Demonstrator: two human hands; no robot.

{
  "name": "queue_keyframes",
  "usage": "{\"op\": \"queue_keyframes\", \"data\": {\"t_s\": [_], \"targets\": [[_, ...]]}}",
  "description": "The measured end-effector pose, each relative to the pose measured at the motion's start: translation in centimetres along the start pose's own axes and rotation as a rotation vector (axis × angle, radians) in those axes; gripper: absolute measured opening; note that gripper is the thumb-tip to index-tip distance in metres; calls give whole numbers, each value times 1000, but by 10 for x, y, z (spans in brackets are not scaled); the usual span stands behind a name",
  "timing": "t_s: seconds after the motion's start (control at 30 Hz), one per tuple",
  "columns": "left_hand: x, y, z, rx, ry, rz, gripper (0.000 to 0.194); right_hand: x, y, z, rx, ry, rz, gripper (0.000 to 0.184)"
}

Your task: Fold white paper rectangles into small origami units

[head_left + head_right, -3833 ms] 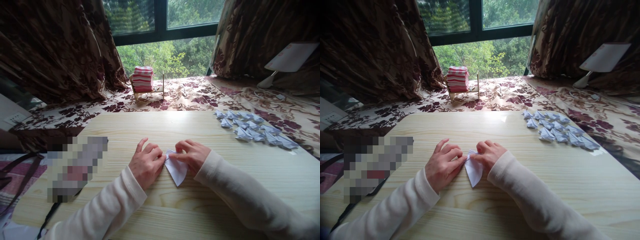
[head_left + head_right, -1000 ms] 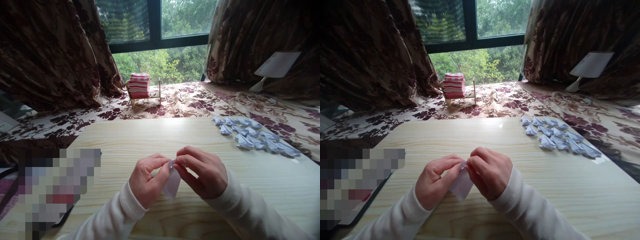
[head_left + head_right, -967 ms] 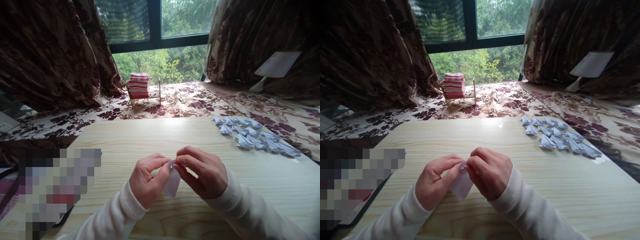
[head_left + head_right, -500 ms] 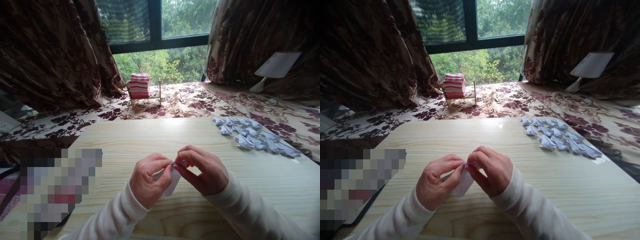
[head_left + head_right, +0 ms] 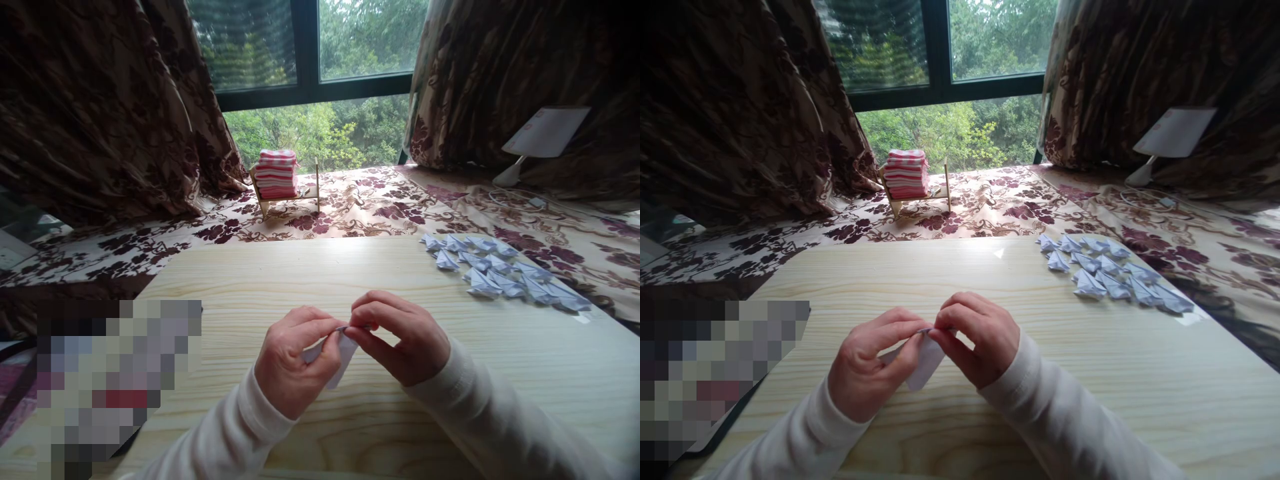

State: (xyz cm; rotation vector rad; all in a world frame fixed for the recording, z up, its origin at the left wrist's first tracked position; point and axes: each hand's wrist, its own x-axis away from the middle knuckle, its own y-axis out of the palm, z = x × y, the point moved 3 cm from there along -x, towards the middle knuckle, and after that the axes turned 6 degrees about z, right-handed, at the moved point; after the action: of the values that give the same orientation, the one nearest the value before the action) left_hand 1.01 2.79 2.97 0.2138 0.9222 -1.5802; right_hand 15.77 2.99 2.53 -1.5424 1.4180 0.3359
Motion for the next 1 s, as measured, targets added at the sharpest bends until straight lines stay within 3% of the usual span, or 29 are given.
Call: {"op": "queue_keyframes", "data": {"t_s": [0.47, 0.73, 1.0], "targets": [[0, -2, -4, 32, -235, -33, 7, 1, 3, 3, -133, 67, -49, 7], [-2, -6, -3, -8, -185, 16, 8, 7, 2, 13, -153, 137, -2, 9], [-1, -5, -1, -43, -187, -23, 4, 1, -1, 6, -142, 71, -34, 11]]}}
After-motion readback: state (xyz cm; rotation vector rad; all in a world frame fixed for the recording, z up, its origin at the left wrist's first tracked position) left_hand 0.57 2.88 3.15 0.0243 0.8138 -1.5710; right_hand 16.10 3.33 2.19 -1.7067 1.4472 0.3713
